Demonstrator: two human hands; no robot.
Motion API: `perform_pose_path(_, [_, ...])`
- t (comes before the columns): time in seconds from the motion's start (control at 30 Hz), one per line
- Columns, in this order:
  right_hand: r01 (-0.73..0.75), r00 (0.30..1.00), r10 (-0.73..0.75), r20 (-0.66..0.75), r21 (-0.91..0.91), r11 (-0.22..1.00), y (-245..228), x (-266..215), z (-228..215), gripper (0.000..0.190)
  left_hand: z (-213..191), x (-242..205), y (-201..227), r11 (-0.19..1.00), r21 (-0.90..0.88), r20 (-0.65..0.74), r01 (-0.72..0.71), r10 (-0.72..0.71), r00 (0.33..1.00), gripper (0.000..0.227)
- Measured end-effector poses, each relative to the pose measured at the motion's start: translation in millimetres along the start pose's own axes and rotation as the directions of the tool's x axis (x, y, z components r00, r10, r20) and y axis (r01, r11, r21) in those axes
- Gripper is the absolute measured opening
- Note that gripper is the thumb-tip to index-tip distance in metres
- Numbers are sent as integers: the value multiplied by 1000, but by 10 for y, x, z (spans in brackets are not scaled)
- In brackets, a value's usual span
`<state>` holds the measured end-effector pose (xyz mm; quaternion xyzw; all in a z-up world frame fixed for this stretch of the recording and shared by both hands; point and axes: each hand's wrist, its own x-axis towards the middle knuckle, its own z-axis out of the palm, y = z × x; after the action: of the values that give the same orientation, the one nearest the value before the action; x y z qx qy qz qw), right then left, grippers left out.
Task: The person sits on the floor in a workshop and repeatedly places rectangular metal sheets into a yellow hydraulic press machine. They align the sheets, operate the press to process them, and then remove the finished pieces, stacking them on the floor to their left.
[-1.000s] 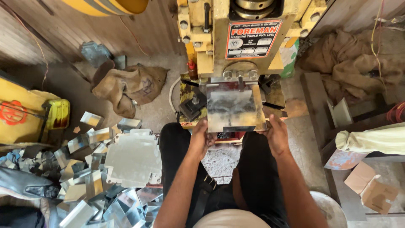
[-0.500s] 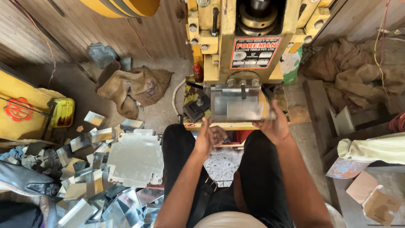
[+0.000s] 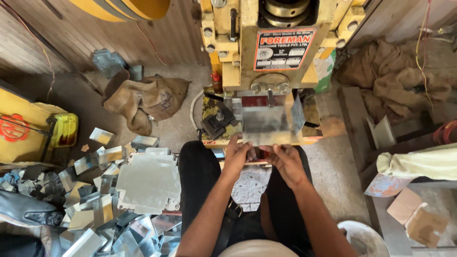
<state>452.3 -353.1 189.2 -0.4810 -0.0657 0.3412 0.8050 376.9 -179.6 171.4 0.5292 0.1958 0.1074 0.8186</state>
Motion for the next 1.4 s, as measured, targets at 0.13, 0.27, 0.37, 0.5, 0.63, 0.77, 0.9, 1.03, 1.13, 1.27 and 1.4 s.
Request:
perform_pose_path(0.13, [-18,1000,18,6,-70,997,246,92,-150,37,-174,-15,-202,996,-63,-57,-64,60,997,26])
perform_pose_path(0.27, [14,995,-21,-100,-63,998,355,255,-128,36,-211,59,-180,999,-42,-106,-16,12,994,34])
perform_pose_path(0.37, [-30,976,-13,-218,-191,981,334,311,-207,35,-206,123,-56,999,-35,-46,1,-3,999,44])
perform_pose_path(0.5, [55,954,-139,-265,-299,953,382,289,-214,30,-222,-81,27,986,-28,-23,166,-167,986,58])
perform_pose_path(0.63, [94,946,-168,-276,-264,960,401,302,-211,24,-263,-260,-38,950,131,174,283,-303,937,51])
perform_pose_path(0.77, [50,950,-127,-285,-262,964,461,317,-303,25,-205,-334,-49,947,222,297,234,-294,908,45])
perform_pose_path(0.9, [136,970,-192,-152,-317,939,440,302,-432,30,46,-178,146,944,262,190,202,-256,948,47])
perform_pose_path(1.03, [91,965,-145,-217,-238,967,461,161,-539,42,241,277,316,975,205,190,80,-120,974,55])
perform_pose_path(1.13, [80,971,-108,-212,-137,987,401,159,-588,61,302,589,148,928,-36,136,371,-363,922,53])
perform_pose_path(1.27, [-9,987,15,-160,36,999,304,114,-713,78,408,785,25,814,-374,272,444,-361,892,36])
perform_pose_path(1.4, [6,993,19,-114,213,977,163,187,-731,68,520,288,329,755,-387,339,529,-417,843,24])
